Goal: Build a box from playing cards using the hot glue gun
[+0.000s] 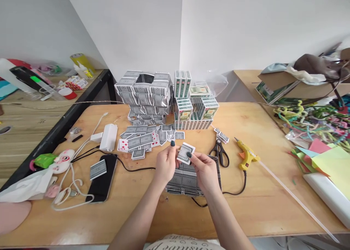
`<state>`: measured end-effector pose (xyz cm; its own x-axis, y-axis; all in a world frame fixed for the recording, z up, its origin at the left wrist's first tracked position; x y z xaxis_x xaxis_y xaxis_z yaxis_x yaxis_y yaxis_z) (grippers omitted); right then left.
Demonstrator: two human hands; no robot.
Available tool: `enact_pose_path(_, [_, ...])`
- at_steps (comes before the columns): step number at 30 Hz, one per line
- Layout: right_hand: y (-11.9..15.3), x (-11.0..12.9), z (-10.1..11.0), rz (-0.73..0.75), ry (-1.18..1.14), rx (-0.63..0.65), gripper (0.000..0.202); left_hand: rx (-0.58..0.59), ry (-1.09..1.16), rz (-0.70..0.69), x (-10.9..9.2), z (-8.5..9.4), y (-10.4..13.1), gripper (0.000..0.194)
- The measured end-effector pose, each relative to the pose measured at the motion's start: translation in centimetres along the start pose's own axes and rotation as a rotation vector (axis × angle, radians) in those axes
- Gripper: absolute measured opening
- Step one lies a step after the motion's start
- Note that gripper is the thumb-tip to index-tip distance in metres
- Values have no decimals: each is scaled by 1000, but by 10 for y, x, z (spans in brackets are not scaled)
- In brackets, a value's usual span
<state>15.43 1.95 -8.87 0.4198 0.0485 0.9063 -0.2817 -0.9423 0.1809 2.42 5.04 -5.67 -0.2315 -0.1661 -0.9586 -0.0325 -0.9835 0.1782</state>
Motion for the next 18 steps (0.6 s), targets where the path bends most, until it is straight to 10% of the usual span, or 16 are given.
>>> enact_pose_path(9, [8,5,2,7,152,259,26,151,-420,-332,-20,2,32,34])
enact_pose_path(18, [30,63,-18,562,872,612,16,198,-710,-534,-21,-2,52,31])
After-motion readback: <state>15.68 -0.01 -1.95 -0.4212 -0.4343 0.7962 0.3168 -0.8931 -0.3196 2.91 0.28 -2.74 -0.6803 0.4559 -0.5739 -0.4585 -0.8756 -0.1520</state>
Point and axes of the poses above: each hand's wrist, its own y-axis away from the middle knuckle, its own z-axis out of the back of the hand, x = y × z, the point moved 7 cm from there along -y, towards the middle knuckle, and after that the axes turned 8 degrees about z, right-handed, at the moved point
